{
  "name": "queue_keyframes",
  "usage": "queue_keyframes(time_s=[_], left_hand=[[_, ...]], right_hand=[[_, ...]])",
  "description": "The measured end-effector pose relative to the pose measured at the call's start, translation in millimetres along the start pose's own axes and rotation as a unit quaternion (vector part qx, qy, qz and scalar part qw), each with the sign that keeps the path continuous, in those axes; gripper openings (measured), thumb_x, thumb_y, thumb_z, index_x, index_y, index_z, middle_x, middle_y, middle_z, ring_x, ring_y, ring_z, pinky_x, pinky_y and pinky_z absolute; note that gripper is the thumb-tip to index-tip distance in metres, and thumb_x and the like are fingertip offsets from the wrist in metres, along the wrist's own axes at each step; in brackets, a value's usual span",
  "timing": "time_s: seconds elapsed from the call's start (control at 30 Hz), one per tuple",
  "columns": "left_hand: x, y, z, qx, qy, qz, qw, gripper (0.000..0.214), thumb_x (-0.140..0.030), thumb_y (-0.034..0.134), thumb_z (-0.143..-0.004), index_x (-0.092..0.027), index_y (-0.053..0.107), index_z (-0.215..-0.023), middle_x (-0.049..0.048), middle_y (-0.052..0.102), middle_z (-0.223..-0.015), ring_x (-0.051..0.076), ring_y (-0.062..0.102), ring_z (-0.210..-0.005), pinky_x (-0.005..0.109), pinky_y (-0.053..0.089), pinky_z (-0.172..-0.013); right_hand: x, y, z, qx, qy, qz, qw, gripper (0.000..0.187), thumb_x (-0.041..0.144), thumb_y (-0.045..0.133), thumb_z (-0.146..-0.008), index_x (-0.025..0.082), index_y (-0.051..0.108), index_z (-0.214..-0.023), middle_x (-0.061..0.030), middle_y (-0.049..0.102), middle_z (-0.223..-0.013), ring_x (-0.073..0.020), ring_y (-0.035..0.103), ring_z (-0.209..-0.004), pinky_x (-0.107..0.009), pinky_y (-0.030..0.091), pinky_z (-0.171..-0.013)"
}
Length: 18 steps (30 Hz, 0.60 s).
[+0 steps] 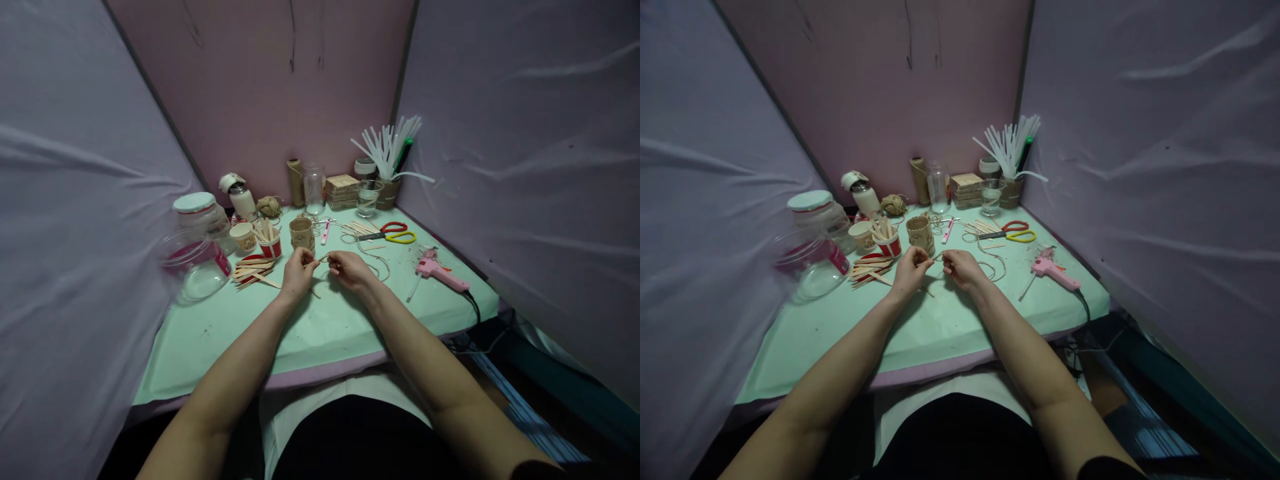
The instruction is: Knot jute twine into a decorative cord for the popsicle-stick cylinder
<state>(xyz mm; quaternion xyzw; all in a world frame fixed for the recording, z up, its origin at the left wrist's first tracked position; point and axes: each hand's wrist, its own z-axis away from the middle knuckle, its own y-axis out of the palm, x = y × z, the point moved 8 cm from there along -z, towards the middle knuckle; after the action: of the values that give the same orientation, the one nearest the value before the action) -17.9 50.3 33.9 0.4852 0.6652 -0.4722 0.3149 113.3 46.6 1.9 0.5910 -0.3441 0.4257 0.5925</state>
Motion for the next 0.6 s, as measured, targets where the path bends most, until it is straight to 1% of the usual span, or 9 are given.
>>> queue_keyframes(time_s=[0.1, 0.17, 0.23, 0.33, 0.4, 0.53, 0.6], left_hand=[[4.0, 0.5, 0.6, 0.001, -0.010, 0.008, 1.000, 0.014, -0.019, 0.065, -0.066, -0.017, 0.053, -0.074, -0.0015, 0.056, -0.070, 0.011, 0.050, -0.066, 0.024, 0.038, -0.064], [8.2, 2.6, 1.5, 0.009, -0.034, 0.035, 0.999, 0.016, -0.022, 0.066, -0.066, -0.017, 0.054, -0.074, -0.0015, 0.056, -0.069, 0.011, 0.050, -0.064, 0.024, 0.038, -0.062], [13.1, 8.0, 3.3, 0.035, -0.072, 0.068, 0.994, 0.019, -0.026, 0.066, -0.065, -0.016, 0.056, -0.076, -0.0013, 0.057, -0.066, 0.011, 0.050, -0.060, 0.023, 0.037, -0.058], [19.7, 17.0, 7.7, 0.077, -0.134, 0.108, 0.982, 0.024, -0.035, 0.066, -0.066, -0.015, 0.058, -0.076, -0.0004, 0.058, -0.062, 0.009, 0.045, -0.051, 0.022, 0.032, -0.050], [22.4, 20.1, 9.8, 0.091, -0.162, 0.125, 0.975, 0.027, -0.039, 0.066, -0.065, -0.014, 0.059, -0.074, 0.0004, 0.059, -0.062, 0.007, 0.041, -0.048, 0.022, 0.028, -0.046], [23.9, 21.4, 10.3, 0.107, -0.178, 0.128, 0.970, 0.032, -0.045, 0.067, -0.064, -0.014, 0.061, -0.069, -0.0013, 0.055, -0.058, 0.005, 0.033, -0.043, 0.022, 0.021, -0.042], [24.1, 18.9, 9.2, 0.099, -0.178, 0.124, 0.971, 0.033, -0.046, 0.068, -0.063, -0.014, 0.063, -0.071, -0.0024, 0.053, -0.058, 0.005, 0.031, -0.042, 0.022, 0.019, -0.042]], right_hand=[[1.4, 3.1, 0.7, 0.021, 0.026, -0.059, 0.998, 0.025, 0.024, 0.067, -0.055, 0.018, 0.042, -0.053, 0.0046, 0.040, -0.054, -0.0054, 0.030, -0.050, -0.022, 0.023, -0.044], [2.2, 4.0, 2.0, 0.024, 0.034, -0.068, 0.997, 0.025, 0.024, 0.068, -0.055, 0.018, 0.044, -0.053, 0.0045, 0.041, -0.054, -0.0055, 0.031, -0.050, -0.021, 0.022, -0.044], [2.6, 2.7, 2.7, 0.016, 0.032, -0.058, 0.998, 0.023, 0.025, 0.068, -0.056, 0.017, 0.046, -0.055, 0.0045, 0.042, -0.055, -0.0057, 0.031, -0.051, -0.021, 0.022, -0.044], [2.5, -3.1, 2.1, -0.012, 0.012, 0.003, 1.000, 0.020, 0.029, 0.066, -0.060, 0.017, 0.050, -0.057, 0.0044, 0.043, -0.055, -0.0065, 0.033, -0.051, -0.022, 0.025, -0.045], [2.7, -7.3, 0.9, -0.032, -0.008, 0.056, 0.998, 0.019, 0.033, 0.064, -0.062, 0.018, 0.053, -0.060, 0.0040, 0.044, -0.057, -0.0075, 0.036, -0.052, -0.022, 0.027, -0.047], [3.9, -11.9, -0.4, -0.056, -0.040, 0.131, 0.989, 0.019, 0.036, 0.060, -0.065, 0.018, 0.057, -0.068, 0.0036, 0.047, -0.060, -0.0089, 0.041, -0.055, -0.022, 0.031, -0.049], [5.8, -12.7, 0.4, -0.066, -0.049, 0.150, 0.985, 0.019, 0.036, 0.058, -0.065, 0.018, 0.058, -0.069, 0.0041, 0.046, -0.059, -0.0089, 0.040, -0.054, -0.023, 0.032, -0.050]])
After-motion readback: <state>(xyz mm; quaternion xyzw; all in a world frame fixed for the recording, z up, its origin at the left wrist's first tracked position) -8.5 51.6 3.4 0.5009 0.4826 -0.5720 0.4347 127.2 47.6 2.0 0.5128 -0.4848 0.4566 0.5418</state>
